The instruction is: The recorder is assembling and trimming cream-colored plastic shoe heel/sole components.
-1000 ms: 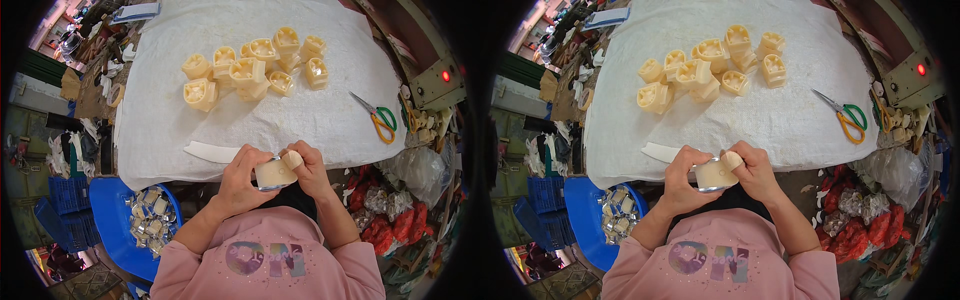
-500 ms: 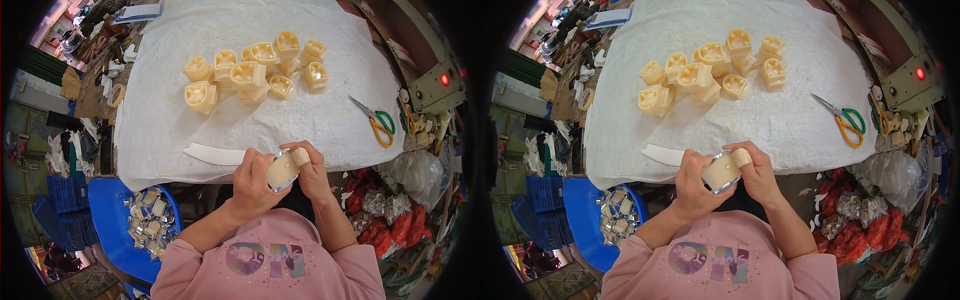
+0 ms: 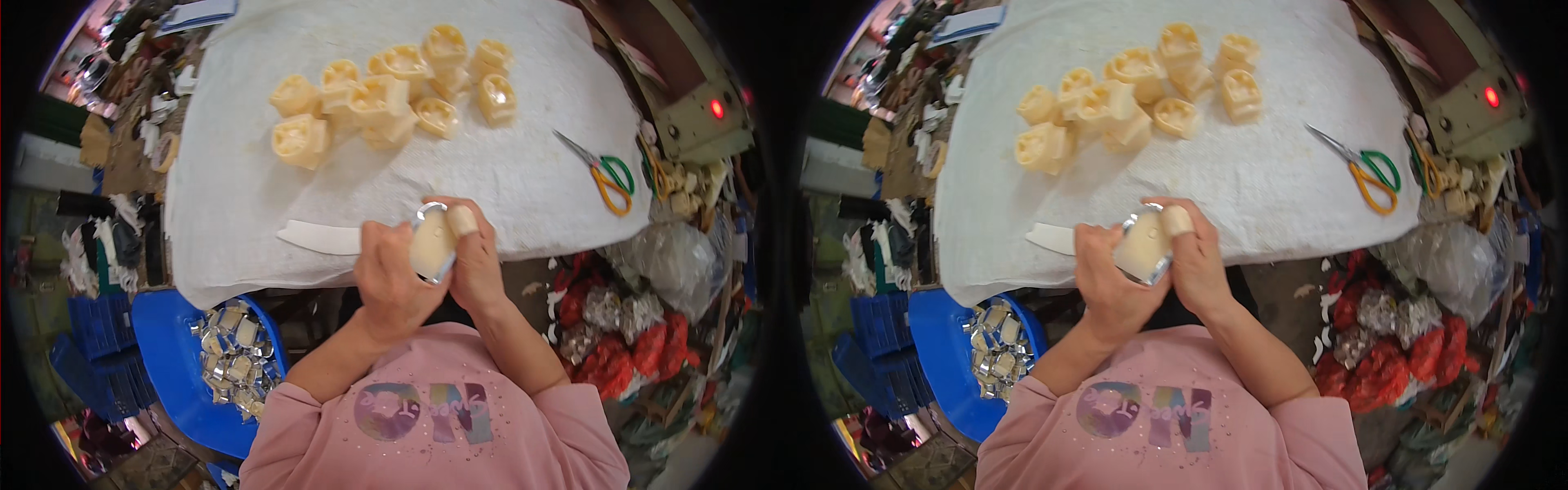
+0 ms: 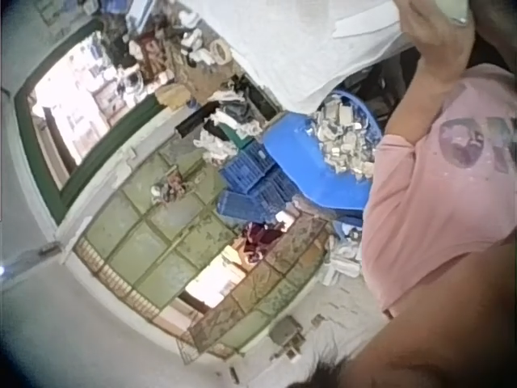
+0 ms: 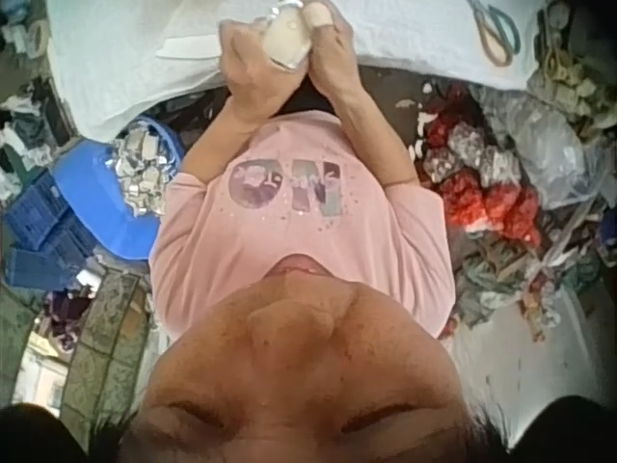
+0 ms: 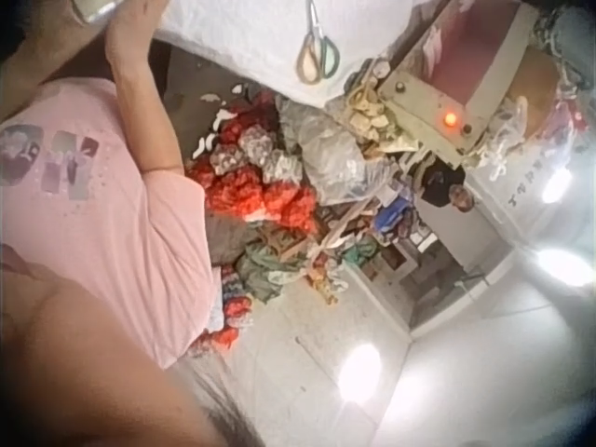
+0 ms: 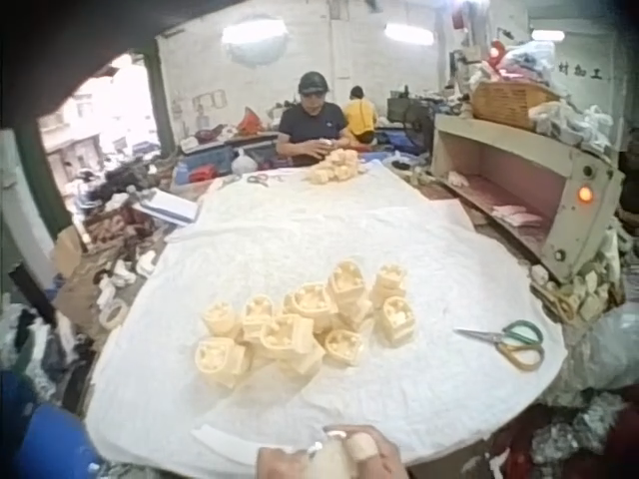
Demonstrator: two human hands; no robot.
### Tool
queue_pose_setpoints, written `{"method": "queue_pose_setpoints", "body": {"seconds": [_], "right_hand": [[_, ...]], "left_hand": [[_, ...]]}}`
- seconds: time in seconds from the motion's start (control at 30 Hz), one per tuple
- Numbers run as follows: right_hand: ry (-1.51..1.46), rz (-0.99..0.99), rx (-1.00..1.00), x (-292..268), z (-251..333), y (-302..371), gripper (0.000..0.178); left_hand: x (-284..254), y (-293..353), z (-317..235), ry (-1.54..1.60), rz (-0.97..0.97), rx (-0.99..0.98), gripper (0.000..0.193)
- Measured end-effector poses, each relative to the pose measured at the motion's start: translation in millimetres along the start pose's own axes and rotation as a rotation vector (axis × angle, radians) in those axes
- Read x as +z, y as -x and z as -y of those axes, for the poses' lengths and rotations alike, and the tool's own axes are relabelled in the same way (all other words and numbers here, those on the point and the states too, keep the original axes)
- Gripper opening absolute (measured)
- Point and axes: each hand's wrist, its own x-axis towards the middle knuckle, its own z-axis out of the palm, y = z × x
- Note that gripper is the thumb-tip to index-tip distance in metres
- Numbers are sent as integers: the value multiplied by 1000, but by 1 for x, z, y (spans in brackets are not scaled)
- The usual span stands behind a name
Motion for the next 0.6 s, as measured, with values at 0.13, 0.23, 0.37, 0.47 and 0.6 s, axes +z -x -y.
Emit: {"method": "queue_pose_setpoints", "body": {"seconds": [0.13, 0.23, 0.37, 0.47, 0.6], "right_hand": [[-256, 19, 94, 2, -8, 0, 30], [-457, 69, 173, 2, -4, 7, 32], [-217, 76, 18, -5, -16, 8, 36], [-167, 59, -13, -5, -23, 9, 38], [-246, 92, 82, -13, -16, 7, 38]], "left_hand": [[2, 3, 9, -60, 9, 30, 54], [1, 0, 9, -26, -7, 5, 54], [3, 4, 1, -50, 33, -52, 59], [3, 11, 6, -51, 74, -67, 60], [-6, 5, 15, 50, 96, -76, 55]]}}
